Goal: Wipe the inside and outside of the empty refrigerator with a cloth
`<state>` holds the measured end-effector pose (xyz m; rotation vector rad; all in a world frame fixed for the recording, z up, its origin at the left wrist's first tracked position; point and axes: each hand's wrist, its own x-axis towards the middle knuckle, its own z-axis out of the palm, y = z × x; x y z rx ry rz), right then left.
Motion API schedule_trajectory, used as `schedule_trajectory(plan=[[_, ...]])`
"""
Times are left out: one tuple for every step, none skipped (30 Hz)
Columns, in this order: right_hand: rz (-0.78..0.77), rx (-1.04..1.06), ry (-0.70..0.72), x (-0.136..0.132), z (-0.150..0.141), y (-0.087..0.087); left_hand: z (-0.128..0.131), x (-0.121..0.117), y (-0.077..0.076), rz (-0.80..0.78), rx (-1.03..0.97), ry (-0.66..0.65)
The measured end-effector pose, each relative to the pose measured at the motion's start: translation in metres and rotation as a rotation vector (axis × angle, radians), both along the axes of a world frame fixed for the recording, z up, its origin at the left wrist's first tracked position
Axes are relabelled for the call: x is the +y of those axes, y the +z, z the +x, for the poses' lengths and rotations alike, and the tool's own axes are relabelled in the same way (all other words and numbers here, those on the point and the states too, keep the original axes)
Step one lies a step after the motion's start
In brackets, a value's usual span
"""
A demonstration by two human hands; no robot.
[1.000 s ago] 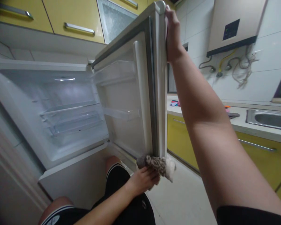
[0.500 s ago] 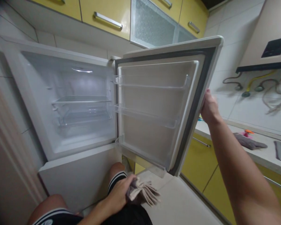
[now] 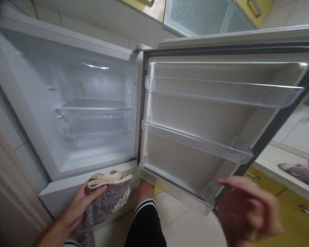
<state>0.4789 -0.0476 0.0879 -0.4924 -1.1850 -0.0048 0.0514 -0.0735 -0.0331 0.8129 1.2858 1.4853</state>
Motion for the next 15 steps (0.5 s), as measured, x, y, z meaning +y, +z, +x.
schedule_trajectory(plan=[[-0.067,-0.216,0.100,-0.001,-0.032,-0.019,-0.007,0.007,-0.001,0.011,0.071,-0.019],[-0.187,-0.568,0.243,0.001,-0.065,-0.038,-0.013,0.014,-0.003,0.029,0.146,-0.048],[-0.311,-0.810,0.333,0.006,-0.098,-0.057,-0.020,0.021,-0.006,0.054,0.219,-0.093],[-0.388,-0.958,0.383,0.014,-0.129,-0.076,-0.026,0.027,-0.009,0.080,0.285,-0.154],[-0.427,-1.061,0.433,0.025,-0.159,-0.094,-0.033,0.032,-0.012,0.107,0.344,-0.214],[-0.468,-1.155,0.510,0.036,-0.186,-0.111,-0.041,0.037,-0.015,0.132,0.402,-0.264],[-0.524,-1.208,0.600,0.048,-0.211,-0.126,-0.049,0.041,-0.018,0.157,0.465,-0.287],[-0.615,-1.214,0.699,0.061,-0.234,-0.140,-0.059,0.044,-0.020,0.178,0.530,-0.277],[-0.729,-1.173,0.797,0.073,-0.256,-0.151,-0.069,0.048,-0.022,0.192,0.592,-0.228],[-0.835,-1.092,0.882,0.086,-0.276,-0.158,-0.081,0.052,-0.022,0.200,0.643,-0.149],[-0.922,-0.980,0.945,0.100,-0.295,-0.161,-0.094,0.057,-0.022,0.210,0.685,-0.053],[-0.978,-0.867,0.979,0.115,-0.314,-0.161,-0.107,0.063,-0.022,0.231,0.723,0.053],[-1.007,-0.783,0.977,0.131,-0.333,-0.157,-0.121,0.069,-0.021,0.265,0.771,0.164],[-1.020,-0.739,0.924,0.148,-0.351,-0.151,-0.136,0.077,-0.022,0.306,0.837,0.272],[-1.044,-0.748,0.826,0.165,-0.367,-0.143,-0.150,0.085,-0.024,0.341,0.923,0.362]])
